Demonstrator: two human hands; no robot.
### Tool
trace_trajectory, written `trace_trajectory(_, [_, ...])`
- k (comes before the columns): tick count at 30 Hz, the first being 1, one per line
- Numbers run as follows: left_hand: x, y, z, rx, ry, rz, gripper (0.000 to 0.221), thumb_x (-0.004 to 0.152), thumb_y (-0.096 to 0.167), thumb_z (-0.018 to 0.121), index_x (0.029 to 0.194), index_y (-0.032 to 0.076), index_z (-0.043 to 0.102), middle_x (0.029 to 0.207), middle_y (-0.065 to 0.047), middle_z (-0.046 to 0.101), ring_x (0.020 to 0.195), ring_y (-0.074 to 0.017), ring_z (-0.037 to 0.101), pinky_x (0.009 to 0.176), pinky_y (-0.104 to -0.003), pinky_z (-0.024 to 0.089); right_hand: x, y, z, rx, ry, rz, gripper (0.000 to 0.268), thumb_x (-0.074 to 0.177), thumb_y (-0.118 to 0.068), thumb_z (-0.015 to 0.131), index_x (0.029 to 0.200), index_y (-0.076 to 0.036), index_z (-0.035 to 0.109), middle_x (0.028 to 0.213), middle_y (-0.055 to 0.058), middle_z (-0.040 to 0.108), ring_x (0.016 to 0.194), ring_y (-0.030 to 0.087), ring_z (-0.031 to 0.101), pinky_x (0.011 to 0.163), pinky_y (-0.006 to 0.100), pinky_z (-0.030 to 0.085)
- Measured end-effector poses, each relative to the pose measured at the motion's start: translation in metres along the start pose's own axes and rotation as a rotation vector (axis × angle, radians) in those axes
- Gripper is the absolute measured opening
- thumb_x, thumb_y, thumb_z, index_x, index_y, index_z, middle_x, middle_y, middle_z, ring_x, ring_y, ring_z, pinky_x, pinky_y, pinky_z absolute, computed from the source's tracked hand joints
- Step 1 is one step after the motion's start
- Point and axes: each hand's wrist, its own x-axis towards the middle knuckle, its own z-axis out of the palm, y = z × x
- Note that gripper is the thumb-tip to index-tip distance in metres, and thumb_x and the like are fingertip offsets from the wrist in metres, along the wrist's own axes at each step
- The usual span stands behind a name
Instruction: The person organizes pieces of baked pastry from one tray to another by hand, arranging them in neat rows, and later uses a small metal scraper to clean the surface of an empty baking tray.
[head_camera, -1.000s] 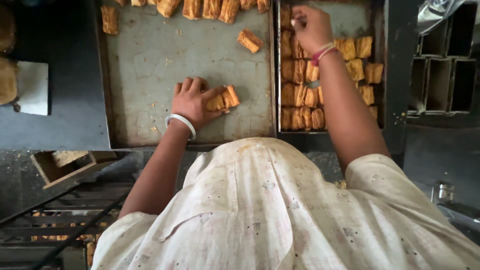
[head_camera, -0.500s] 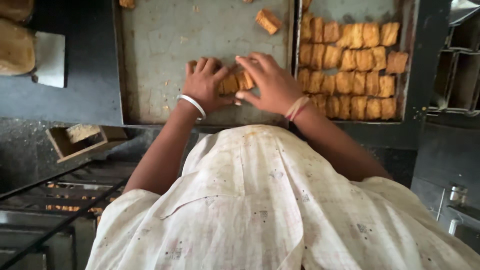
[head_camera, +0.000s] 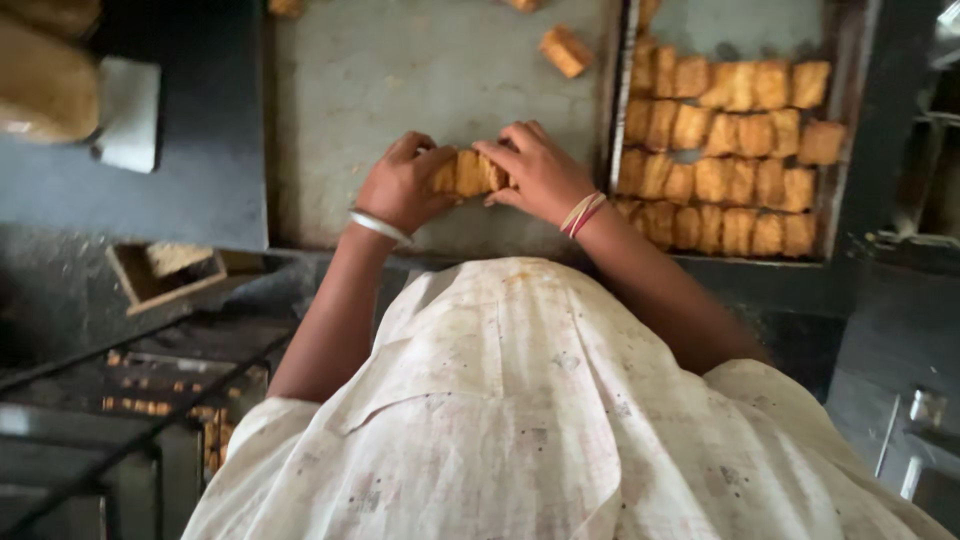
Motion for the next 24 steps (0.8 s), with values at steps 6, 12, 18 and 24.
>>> trace_trajectory(6, [0.062,0.056,0.011,0.028,0.057,0.153,0.052,0.076,0.023,0.089,0.125,0.013,0.072,0.117,-0.015,0.063,0.106,-0.0363,0.064,0.089,-0.046,0.055,-0.033,0.033,-0.066,-0.125,0.15,-0.028,0.074,0.078,-0.033,0.09,0.142,-0.01,0.06,0.124,0.016,0.056,0.118,0.035,0.054,0.101,0.044,0.05])
trace_trajectory(12, [0.205,0.112,0.105,0.115,0.071,0.2,0.034,0.083,0.033,0.082,0.111,0.016,0.072,0.114,-0.017,0.06,0.109,-0.0381,0.062,0.084,-0.048,0.054,-0.069,0.161,-0.137,-0.324,0.178,0.118,0.073,0.082,-0.023,0.089,0.148,-0.012,0.059,0.133,0.015,0.059,0.123,0.036,0.057,0.103,0.046,0.052])
trace_trajectory(18, [0.315,0.114,0.185,0.294,0.088,0.274,0.021,0.094,0.028,0.07,0.113,0.019,0.074,0.123,-0.013,0.064,0.119,-0.0352,0.06,0.098,-0.048,0.052,-0.066,0.274,-0.155,-0.32,0.068,0.158,0.074,0.087,-0.028,0.088,0.152,-0.012,0.057,0.134,0.017,0.059,0.125,0.038,0.055,0.107,0.049,0.048])
trace_trajectory(24, [0.296,0.132,0.158,0.431,0.156,0.277,0.074,0.055,0.057,0.081,0.113,0.01,0.074,0.12,-0.011,0.069,0.121,-0.0401,0.052,0.099,-0.061,0.033,-0.055,0.292,-0.148,-0.2,-0.101,0.183,0.077,0.087,-0.038,0.079,0.153,-0.01,0.051,0.133,0.022,0.055,0.122,0.042,0.052,0.102,0.051,0.045])
